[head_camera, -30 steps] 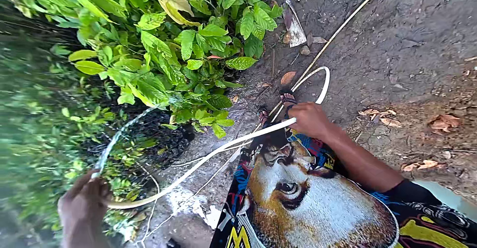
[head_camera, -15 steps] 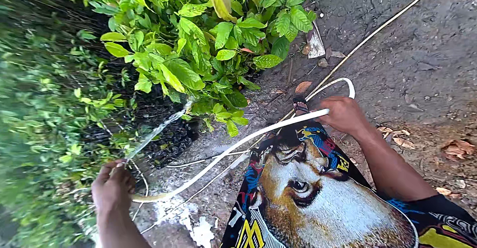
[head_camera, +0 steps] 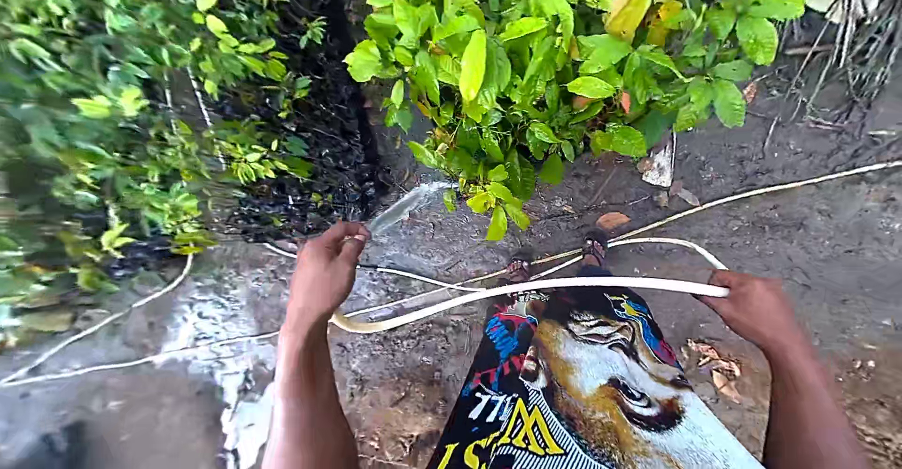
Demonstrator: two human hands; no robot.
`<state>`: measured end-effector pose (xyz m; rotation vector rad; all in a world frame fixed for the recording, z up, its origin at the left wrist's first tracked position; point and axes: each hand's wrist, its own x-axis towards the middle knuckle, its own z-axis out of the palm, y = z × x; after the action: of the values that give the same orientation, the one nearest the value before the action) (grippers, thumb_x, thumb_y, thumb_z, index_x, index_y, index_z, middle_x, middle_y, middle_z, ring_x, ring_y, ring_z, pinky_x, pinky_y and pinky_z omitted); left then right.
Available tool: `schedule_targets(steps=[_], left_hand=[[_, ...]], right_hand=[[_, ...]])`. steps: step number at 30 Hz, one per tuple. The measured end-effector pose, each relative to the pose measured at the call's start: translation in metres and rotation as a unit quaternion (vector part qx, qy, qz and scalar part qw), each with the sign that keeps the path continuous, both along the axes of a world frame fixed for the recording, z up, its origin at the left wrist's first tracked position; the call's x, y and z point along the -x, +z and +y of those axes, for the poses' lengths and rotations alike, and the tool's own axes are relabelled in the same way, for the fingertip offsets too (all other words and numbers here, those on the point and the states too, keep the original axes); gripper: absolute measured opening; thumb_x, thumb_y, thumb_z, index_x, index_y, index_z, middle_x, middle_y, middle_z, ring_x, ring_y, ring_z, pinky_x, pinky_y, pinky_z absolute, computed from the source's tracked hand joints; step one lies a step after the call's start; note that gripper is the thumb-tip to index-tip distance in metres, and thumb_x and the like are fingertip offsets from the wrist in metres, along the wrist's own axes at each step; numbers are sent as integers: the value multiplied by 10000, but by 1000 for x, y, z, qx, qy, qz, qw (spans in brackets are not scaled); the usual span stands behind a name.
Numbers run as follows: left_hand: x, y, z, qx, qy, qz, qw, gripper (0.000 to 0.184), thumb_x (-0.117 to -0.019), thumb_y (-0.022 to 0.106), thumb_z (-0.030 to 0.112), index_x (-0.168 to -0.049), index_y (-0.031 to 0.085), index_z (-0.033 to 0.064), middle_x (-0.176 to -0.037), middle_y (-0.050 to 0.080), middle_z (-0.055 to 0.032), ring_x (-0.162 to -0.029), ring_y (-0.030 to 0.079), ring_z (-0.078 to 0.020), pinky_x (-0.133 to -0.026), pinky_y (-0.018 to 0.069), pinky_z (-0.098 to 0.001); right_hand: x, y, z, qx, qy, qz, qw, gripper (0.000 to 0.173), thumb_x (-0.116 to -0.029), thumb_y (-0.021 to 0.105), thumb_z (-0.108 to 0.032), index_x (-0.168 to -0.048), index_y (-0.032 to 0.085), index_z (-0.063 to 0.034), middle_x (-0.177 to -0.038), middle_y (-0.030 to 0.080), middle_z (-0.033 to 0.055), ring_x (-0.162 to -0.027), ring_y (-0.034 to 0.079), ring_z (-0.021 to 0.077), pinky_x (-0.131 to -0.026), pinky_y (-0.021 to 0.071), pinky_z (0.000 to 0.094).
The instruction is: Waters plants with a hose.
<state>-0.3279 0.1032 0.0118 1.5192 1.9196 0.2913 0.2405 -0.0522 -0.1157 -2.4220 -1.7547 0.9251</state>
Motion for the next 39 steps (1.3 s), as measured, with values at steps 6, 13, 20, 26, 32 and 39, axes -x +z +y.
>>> schedule_targets(steps=[6,13,20,26,32,39], left_hand=[[23,9,-24,-68,-26,25,997,250,-1055,465,216,-1069,710,169,-546,453,5,-429,399,-156,-442,354,-399],[35,7,-47,-70,-11,37,997,249,-1041,472,255,-1032,713,192,-544,460,24,-453,424,-159,-461,358,-429],[44,4,-59,-57,-20,47,997,233,-1029,488,270,-1000,710,204,-541,450,39,-453,427,-151,-454,359,-420],[46,-1,-65,-34,-30,57,997,219,-1017,498,281,-983,706,224,-553,470,35,-473,457,-171,-464,377,-449],[45,2,-66,-30,-39,50,998,219,-1010,502,304,-971,707,236,-563,481,40,-488,468,-164,-470,374,-446],[46,4,-68,-27,-44,52,997,200,-1013,512,278,-982,705,233,-572,489,45,-496,471,-162,-481,378,-448]], right_hand=[[21,15,13,40,13,-58,997,306,-883,811,-195,-779,627,26,-694,603,249,-705,609,455,-645,435,669],[38,27,38,34,64,-66,995,313,-879,805,-187,-750,605,17,-658,572,215,-658,579,410,-624,426,630],[59,29,47,50,94,-82,991,321,-877,811,-225,-745,611,-11,-651,579,192,-656,591,388,-617,429,616],[67,22,39,48,105,-73,991,319,-877,816,-219,-751,615,-5,-665,590,193,-671,599,400,-634,444,615],[76,19,31,43,111,-61,991,329,-865,821,-214,-721,602,-14,-659,589,178,-655,597,373,-621,441,595],[84,18,28,52,107,-60,991,339,-875,815,-217,-720,596,-10,-668,591,183,-669,600,379,-631,439,597]])
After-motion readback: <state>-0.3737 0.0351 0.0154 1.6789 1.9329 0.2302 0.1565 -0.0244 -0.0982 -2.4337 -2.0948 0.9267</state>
